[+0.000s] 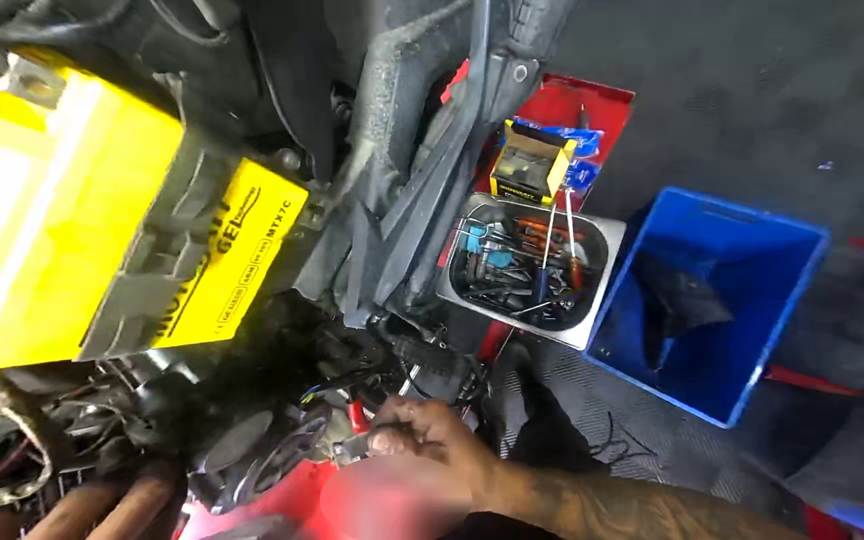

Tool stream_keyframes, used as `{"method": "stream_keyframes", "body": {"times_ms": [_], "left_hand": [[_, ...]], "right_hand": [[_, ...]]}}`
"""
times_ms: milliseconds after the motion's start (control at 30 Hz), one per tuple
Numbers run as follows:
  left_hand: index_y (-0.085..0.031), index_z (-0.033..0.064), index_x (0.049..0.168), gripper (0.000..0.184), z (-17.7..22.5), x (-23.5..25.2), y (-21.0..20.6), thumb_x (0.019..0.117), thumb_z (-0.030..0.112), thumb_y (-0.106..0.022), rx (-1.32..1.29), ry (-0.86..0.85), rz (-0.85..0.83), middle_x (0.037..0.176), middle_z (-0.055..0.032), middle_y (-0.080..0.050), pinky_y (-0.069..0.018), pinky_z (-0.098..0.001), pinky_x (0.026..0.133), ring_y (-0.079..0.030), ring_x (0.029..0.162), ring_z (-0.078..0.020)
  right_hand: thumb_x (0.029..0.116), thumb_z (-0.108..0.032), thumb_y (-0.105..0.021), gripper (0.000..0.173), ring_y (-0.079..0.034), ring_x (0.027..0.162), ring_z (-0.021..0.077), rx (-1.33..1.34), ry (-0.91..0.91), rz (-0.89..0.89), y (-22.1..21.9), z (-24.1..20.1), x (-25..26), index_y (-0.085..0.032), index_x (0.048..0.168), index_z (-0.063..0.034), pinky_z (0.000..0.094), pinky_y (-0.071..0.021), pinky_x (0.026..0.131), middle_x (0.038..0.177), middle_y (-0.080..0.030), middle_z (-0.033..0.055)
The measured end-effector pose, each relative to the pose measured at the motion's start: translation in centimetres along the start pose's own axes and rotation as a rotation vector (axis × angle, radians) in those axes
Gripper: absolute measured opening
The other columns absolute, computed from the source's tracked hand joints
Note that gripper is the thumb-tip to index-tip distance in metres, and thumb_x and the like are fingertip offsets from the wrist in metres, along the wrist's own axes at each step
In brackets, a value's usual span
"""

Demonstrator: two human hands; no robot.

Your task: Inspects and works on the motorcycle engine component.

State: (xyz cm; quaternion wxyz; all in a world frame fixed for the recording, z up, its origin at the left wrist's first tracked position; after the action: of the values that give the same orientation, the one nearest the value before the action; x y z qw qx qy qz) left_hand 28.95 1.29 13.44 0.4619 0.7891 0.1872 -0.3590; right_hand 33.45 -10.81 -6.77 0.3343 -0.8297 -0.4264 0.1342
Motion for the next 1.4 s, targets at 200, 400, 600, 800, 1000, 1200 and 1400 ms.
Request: {"method": "stream_keyframes", "body": {"times_ms": [200,400,600,800,1000,1200,1400], "left_hand": [[-0.063,-0.0124,0.113,0.02,0.4,1.0,0.7,0.102,-0.007,-0.047,-0.005,-0.139,-0.09,0.109,-0.0289,-0.066,-0.0555,-0.0542,0.07,-0.069,0.092,-0.0453],[-0.06,-0.0114,0.109,0.019,0.3,1.2,-0.1,0.1037,-0.004,-0.044,0.019,-0.193,-0.084,0.104,-0.0276,-0.065,-0.0548,-0.0532,0.064,-0.068,0.084,-0.0439],[-0.07,0.0041,0.118,0.023,10.1,4.4,6.4,0.104,0.009,-0.052,-0.236,-0.22,0.415,0.117,-0.0168,-0.071,-0.0556,-0.0462,0.078,-0.069,0.099,-0.0338],[-0.075,0.0078,0.117,0.023,22.7,31.8,5.9,0.1,0.02,-0.066,-1.847,-0.035,0.434,0.105,-0.0037,-0.075,-0.0606,-0.0347,0.081,-0.072,0.089,-0.0119],[-0.058,-0.0018,0.134,0.045,28.2,50.7,6.7,0.108,0.035,-0.051,-2.2,0.433,0.384,0.127,-0.0239,-0.062,-0.0489,-0.0548,0.098,-0.059,0.114,-0.0341],[-0.054,-0.0001,0.141,0.061,27.6,56.3,7.0,0.1033,0.048,-0.056,-2.266,0.705,0.427,0.136,-0.0251,-0.059,-0.0465,-0.0591,0.103,-0.057,0.125,-0.0379],[-0.054,-0.0034,0.14,0.067,27.0,57.3,6.8,0.1048,0.053,-0.048,-2.182,1.014,0.291,0.136,-0.0302,-0.057,-0.0473,-0.0636,0.099,-0.056,0.125,-0.0439]], "right_hand": [[0.1063,-0.017,-0.054,0.02,-0.061,0.068,0.0081,0.046,0.007,0.121,4.8,-0.8,-1.8,-0.065,0.108,-0.001,0.0295,-0.0567,0.066,0.08,-0.062,-0.0003],[0.1062,-0.024,-0.054,0.023,-0.062,0.066,0.0134,-0.107,-0.068,0.417,12.8,-1.1,-5.0,-0.067,0.105,-0.0059,0.0327,-0.0565,0.066,0.075,-0.062,0.0032],[0.107,-0.02,-0.047,0.025,-0.067,0.071,0.0189,-0.298,-0.025,0.735,18.7,-4.9,-9.5,-0.064,0.117,-0.0044,0.0346,-0.0602,0.065,0.085,-0.069,0.0079],[0.107,-0.013,-0.048,0.021,-0.066,0.066,0.0169,-0.278,0.109,1.215,23.6,-8.8,-18.0,-0.062,0.115,-0.0003,0.0324,-0.0599,0.06,0.081,-0.067,0.0078],[0.1073,-0.008,-0.043,0.02,-0.068,0.066,0.0131,-0.361,0.173,1.366,23.0,-11.3,-27.1,-0.058,0.118,0.0012,0.0305,-0.0617,0.061,0.081,-0.068,0.0006],[0.1075,-0.005,-0.041,0.017,-0.068,0.065,0.0106,-0.31,0.185,1.429,23.4,-10.9,-31.3,-0.056,0.115,-0.0009,0.0292,-0.0613,0.061,0.078,-0.068,-0.0028],[0.1087,-0.005,-0.037,0.02,-0.068,0.065,0.0113,-0.3,0.185,1.378,25.3,-12.4,-32.2,-0.056,0.116,-0.0019,0.0293,-0.0613,0.06,0.078,-0.069,-0.0023]]}}
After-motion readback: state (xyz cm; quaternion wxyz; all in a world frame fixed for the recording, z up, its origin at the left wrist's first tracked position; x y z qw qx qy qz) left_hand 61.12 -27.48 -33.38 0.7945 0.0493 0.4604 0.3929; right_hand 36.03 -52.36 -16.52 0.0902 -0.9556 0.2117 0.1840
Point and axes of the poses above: each hand's wrist, its own x-axis towards the middle knuckle, its own y-axis out of the back of the hand, z = x × y, the point moved 8 cm from there along x, towards the middle knuckle
